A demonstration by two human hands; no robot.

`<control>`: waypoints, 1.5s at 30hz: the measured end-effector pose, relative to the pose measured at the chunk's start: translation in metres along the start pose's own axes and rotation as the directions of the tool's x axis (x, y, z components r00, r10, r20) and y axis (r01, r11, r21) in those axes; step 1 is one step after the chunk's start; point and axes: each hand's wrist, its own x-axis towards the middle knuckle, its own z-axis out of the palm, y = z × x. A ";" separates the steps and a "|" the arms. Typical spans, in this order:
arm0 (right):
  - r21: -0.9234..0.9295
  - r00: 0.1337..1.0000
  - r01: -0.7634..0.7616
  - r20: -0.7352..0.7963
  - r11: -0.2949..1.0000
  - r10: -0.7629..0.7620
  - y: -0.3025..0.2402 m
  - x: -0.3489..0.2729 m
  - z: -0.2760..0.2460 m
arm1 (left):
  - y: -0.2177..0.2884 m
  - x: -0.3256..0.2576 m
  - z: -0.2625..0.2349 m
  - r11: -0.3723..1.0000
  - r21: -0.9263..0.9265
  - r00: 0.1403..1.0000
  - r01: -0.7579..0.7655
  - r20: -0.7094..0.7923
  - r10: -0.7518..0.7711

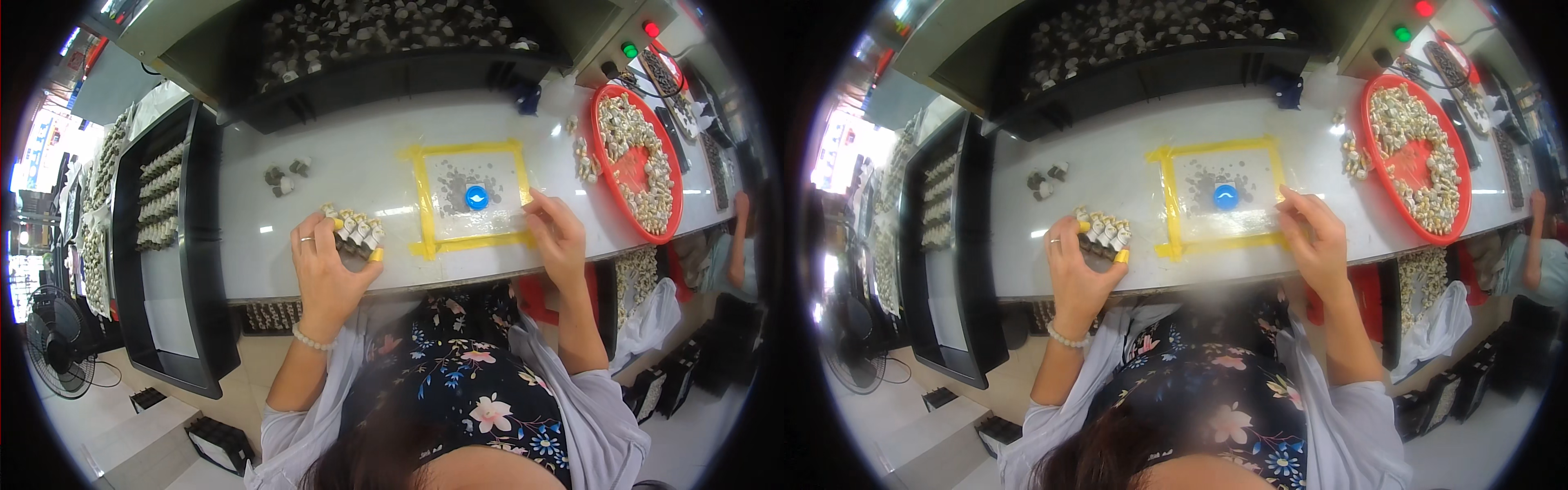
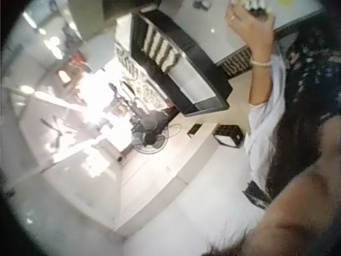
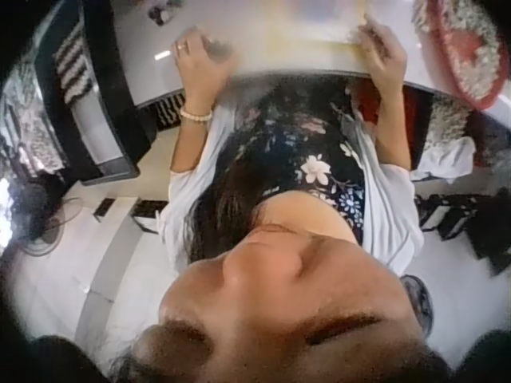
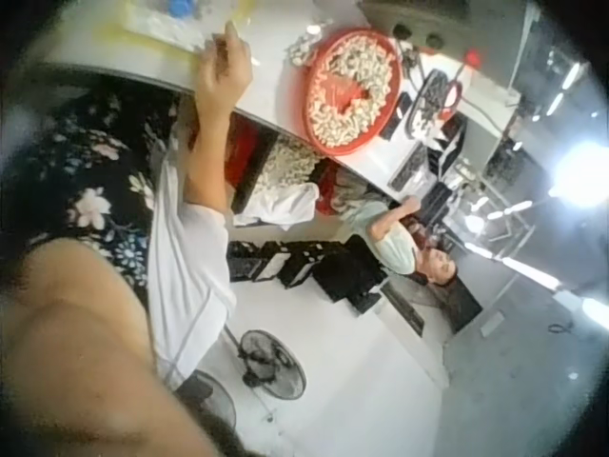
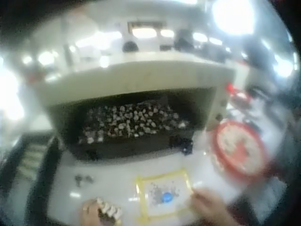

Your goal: The person is assembling small white and grey components at a workbench, using glue and organizing them into trays.

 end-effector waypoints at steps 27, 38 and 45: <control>-0.006 1.000 -0.018 -0.006 1.000 0.018 -0.001 0.000 0.000 | 0.007 0.005 0.003 0.999 0.029 0.999 -0.029 -0.032 0.030; -0.032 1.000 -0.006 0.014 0.999 0.007 0.005 -0.003 -0.001 | 0.001 0.001 0.005 0.996 -0.013 0.996 0.084 -0.015 -0.084; 0.095 0.998 -0.069 0.019 0.993 0.068 0.013 -0.010 -0.005 | -0.001 0.009 -0.001 0.999 -0.041 0.999 -0.027 0.020 0.028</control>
